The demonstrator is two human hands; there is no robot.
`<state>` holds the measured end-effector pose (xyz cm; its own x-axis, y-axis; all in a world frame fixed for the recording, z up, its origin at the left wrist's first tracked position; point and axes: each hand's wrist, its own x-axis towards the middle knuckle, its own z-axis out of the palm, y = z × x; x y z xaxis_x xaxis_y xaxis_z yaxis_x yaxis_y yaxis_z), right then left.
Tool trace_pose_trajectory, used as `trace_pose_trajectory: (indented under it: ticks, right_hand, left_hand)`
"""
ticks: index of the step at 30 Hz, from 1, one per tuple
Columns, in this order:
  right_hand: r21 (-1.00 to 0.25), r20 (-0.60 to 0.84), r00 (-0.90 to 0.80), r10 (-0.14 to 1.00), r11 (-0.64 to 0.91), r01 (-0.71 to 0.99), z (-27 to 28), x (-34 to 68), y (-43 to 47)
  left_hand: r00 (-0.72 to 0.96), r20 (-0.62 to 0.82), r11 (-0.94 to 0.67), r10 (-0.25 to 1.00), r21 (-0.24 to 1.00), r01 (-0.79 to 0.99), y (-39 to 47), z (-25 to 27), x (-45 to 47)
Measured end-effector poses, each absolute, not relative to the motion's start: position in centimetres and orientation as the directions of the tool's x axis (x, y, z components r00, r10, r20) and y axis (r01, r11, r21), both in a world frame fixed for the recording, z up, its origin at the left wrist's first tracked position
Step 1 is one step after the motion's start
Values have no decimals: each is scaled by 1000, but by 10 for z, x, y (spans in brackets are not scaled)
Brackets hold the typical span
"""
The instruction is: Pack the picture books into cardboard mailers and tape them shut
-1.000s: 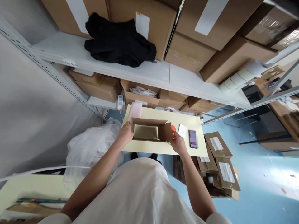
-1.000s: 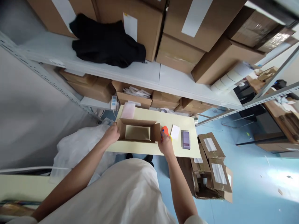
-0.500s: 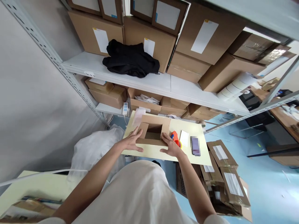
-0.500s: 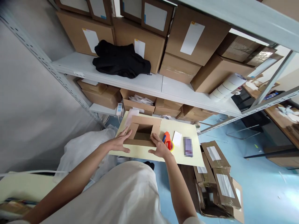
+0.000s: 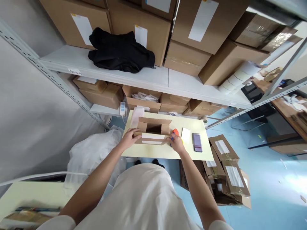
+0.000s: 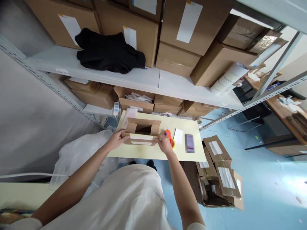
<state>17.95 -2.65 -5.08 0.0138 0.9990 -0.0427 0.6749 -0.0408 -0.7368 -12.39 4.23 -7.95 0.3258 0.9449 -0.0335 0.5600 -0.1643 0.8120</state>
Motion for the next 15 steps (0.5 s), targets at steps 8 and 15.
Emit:
trace_pose_trajectory:
  ticks: [8,15]
  right_hand:
    - [-860,-96,-97,991,-33,510,-46,201,45]
    - [-954,-113,-159,981,-62,293,-66,216,20]
  left_hand:
    - [11,-251,222,968,877,426,60,-92,-101]
    - [-114,-313,333,943,887,321,34,-95,-98]
